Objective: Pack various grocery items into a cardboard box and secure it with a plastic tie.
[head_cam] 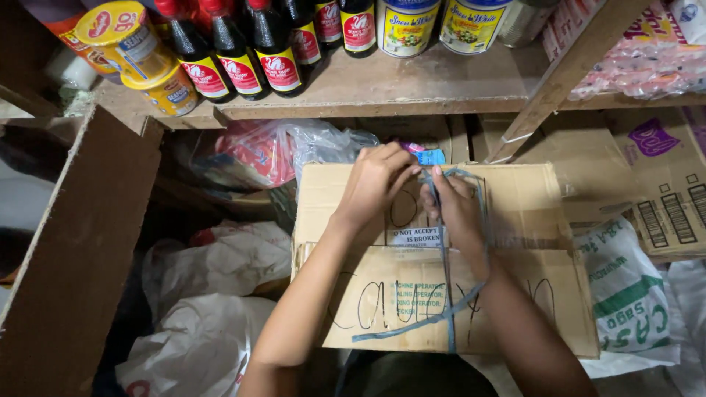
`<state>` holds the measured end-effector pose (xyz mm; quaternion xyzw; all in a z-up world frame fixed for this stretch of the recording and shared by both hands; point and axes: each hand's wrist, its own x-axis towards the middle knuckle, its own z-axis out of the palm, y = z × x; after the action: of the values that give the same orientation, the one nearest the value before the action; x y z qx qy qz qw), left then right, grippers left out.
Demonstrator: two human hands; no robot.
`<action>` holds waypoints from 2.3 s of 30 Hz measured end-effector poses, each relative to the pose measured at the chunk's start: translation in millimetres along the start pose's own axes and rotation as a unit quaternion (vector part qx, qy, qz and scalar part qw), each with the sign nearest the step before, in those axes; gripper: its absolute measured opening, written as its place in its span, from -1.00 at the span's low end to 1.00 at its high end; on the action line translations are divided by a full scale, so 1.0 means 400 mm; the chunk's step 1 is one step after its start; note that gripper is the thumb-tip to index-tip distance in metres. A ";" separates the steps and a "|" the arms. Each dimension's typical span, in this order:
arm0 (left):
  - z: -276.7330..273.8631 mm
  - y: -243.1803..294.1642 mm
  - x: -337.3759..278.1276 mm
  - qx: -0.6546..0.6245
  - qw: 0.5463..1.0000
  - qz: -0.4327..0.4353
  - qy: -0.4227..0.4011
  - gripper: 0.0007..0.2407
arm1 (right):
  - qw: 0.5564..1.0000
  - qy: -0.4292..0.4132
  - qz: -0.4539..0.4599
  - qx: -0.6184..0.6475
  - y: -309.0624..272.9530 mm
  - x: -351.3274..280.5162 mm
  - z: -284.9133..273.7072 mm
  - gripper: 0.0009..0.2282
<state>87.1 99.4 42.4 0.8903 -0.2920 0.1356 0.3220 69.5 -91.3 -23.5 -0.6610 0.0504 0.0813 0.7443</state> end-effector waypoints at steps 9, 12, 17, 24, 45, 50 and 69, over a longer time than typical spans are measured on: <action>0.042 0.045 -0.002 -0.529 0.845 -0.069 0.020 -0.93 | 0.998 0.054 -0.028 -0.028 -0.171 -0.110 0.005 -0.71; 0.082 0.016 -0.009 -0.561 0.815 -0.144 -0.015 -0.86 | 0.992 0.083 -0.063 -0.066 -0.167 -0.105 -0.020 -0.75; 0.146 -0.065 -0.028 -0.598 0.783 -0.171 0.018 -0.88 | 0.988 0.097 -0.040 0.113 -0.065 -0.002 -0.236 -0.77; 0.073 0.017 -0.023 -0.411 0.899 -0.146 -0.037 -0.93 | 0.980 0.077 -0.047 0.177 -0.052 0.030 -0.337 -0.65; 0.031 -0.033 -0.050 -0.506 0.823 -0.236 -0.107 -0.83 | 0.975 -0.032 -0.011 -0.218 -0.113 0.046 -0.203 -0.78; -0.002 -0.037 -0.021 -0.157 0.975 0.057 -0.150 -0.85 | 0.857 -0.028 0.031 -0.514 -0.223 -0.083 -0.166 -0.72; 0.073 -0.066 -0.019 -0.266 0.950 -0.095 -0.133 -0.83 | 0.803 -0.013 -0.383 -0.457 -0.102 -0.298 0.145 -0.84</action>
<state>98.5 99.9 3.9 0.8061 -0.2718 -0.0973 0.5166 -41.9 -44.8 45.0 -0.8889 -0.2594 -0.1877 0.3275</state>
